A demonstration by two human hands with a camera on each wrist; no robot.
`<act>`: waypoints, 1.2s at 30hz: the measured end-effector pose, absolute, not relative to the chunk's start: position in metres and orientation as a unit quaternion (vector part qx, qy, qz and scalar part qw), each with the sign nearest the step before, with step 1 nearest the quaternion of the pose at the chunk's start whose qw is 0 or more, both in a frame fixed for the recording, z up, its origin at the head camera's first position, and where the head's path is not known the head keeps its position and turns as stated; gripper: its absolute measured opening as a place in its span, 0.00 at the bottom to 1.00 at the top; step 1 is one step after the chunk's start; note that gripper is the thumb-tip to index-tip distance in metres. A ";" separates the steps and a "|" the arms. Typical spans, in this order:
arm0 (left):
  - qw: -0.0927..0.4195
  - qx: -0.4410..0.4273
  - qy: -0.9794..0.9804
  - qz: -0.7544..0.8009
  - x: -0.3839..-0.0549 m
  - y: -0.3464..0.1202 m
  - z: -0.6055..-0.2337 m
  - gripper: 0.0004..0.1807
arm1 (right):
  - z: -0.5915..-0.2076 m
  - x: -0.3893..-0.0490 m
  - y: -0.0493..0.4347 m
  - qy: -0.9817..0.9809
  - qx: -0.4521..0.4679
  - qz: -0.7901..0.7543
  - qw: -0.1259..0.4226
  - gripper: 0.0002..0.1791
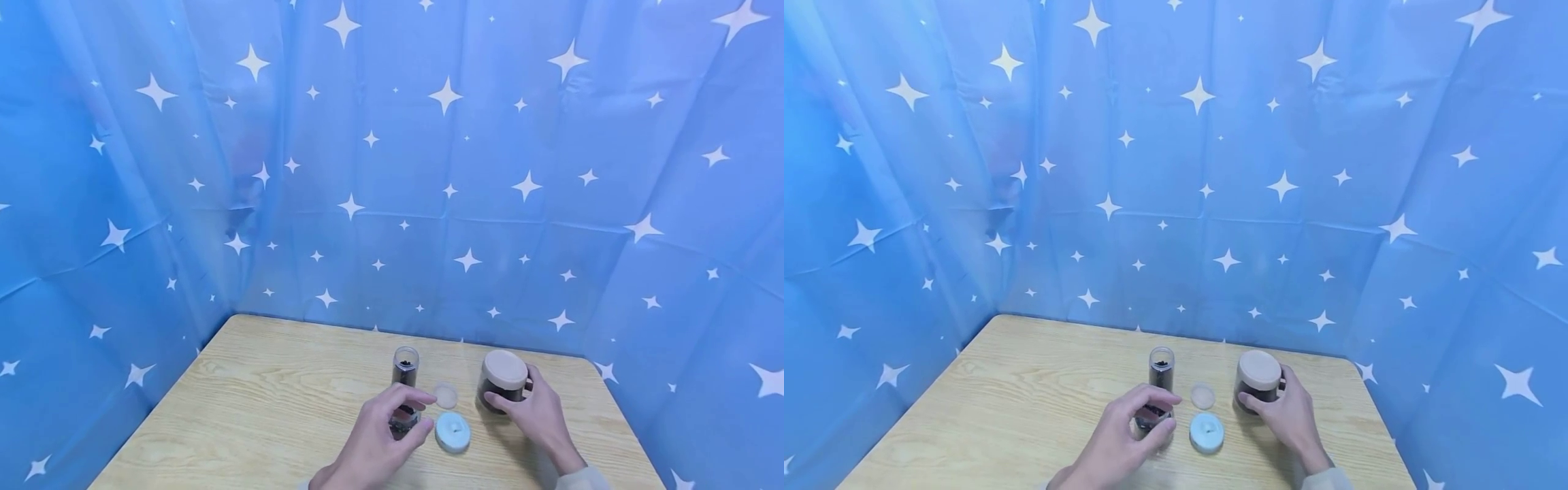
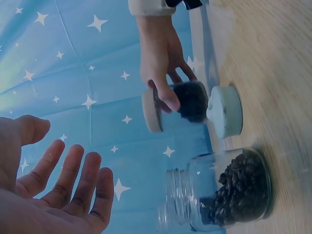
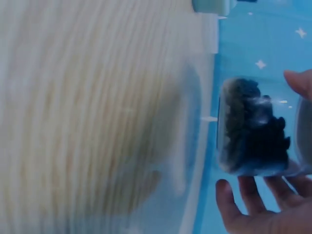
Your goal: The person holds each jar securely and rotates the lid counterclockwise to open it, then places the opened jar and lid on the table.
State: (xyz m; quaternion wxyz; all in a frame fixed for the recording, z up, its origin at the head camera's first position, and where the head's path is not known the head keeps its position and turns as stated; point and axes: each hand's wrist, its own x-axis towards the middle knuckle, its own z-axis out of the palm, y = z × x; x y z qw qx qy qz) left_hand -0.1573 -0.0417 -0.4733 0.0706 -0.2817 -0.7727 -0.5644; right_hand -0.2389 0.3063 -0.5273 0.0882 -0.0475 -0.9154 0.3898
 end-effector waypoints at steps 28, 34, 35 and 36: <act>0.165 -0.332 -0.783 -0.500 -0.177 -0.042 -0.458 0.24 | -0.497 -0.162 0.237 -0.826 0.108 0.551 0.042 0.49; 0.121 -0.357 -0.794 -0.477 -0.177 -0.036 -0.455 0.34 | -0.501 -0.154 0.224 -0.808 0.149 0.569 0.022 0.47; 0.114 -0.362 -0.794 -0.476 -0.176 -0.035 -0.454 0.35 | -0.501 -0.153 0.223 -0.805 0.160 0.571 0.019 0.46; 0.107 -0.367 -0.792 -0.476 -0.176 -0.034 -0.454 0.36 | -0.502 -0.152 0.221 -0.802 0.172 0.572 0.016 0.45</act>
